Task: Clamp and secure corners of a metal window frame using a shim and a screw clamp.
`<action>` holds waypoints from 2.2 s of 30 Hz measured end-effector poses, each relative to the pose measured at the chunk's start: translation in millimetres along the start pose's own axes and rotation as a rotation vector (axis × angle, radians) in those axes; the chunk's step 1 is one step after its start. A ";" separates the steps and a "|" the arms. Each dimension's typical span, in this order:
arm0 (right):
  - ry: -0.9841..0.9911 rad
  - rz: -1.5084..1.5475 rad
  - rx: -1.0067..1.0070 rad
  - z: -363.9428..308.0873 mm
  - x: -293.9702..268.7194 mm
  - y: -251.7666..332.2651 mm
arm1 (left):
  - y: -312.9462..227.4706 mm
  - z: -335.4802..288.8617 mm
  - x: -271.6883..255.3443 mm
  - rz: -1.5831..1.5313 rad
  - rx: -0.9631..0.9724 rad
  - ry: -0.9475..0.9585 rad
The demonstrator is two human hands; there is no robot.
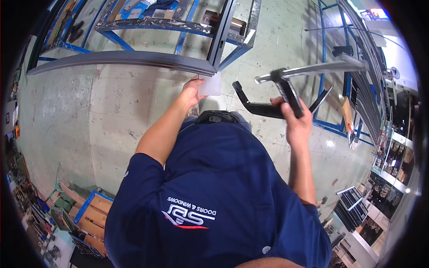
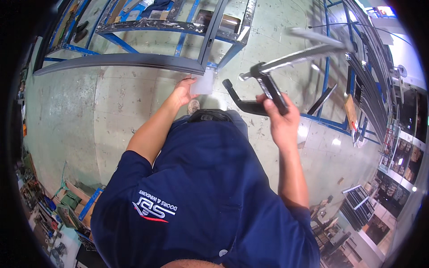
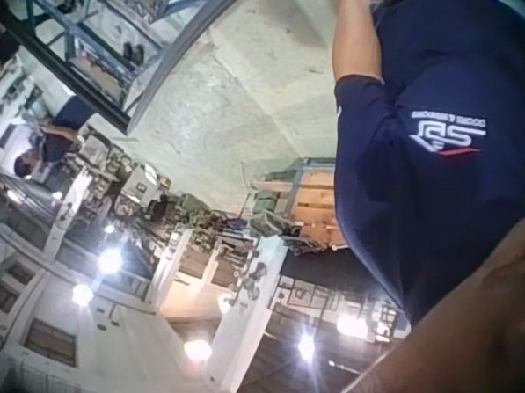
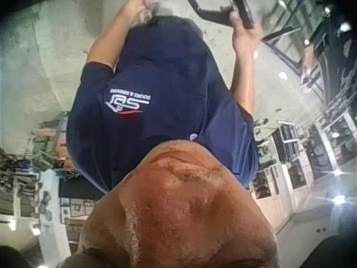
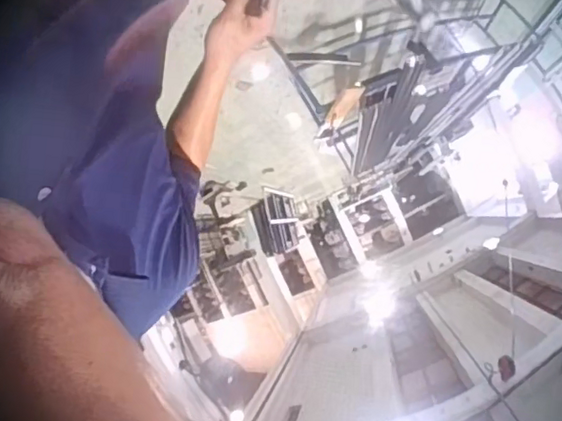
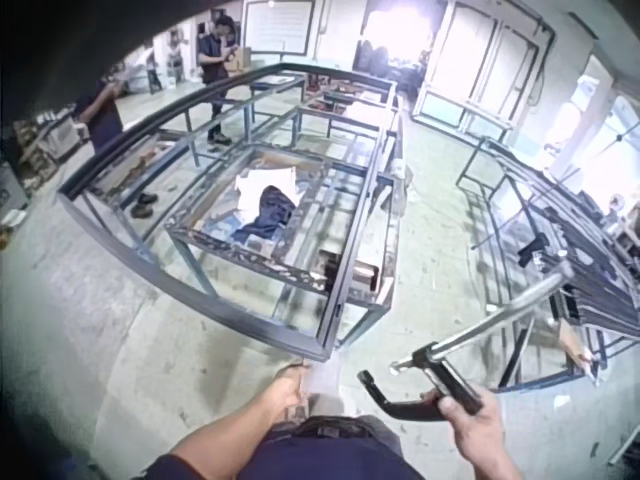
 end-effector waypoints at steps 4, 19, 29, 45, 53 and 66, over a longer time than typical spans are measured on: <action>0.029 0.029 0.062 26.5 21.6 -40.0 | -10.4 -1.3 -6.2 0.036 -0.038 0.067; 0.181 0.137 0.086 81.7 67.0 -73.3 | -22.1 4.6 1.8 -0.060 -0.036 0.007; 0.125 0.138 0.083 76.0 71.4 -69.9 | -24.0 4.0 1.6 -0.043 -0.036 0.010; 0.131 0.156 0.052 75.2 83.0 -66.0 | -24.7 3.2 8.1 -0.054 -0.032 0.020; 0.115 0.193 0.054 78.5 86.2 -62.1 | -29.7 1.9 10.1 -0.054 -0.030 0.019; 0.029 0.075 0.086 30.2 61.5 -70.9 | -3.2 -19.9 -53.0 -0.025 0.047 0.135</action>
Point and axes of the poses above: each hand's wrist, its own z-axis towards the middle knuckle, its own x-axis out of the palm, y = z × x, the point moved 2 cm from there along z, towards the middle knuckle, and after that the axes turned 15 degrees about y, right-handed, at the moved point
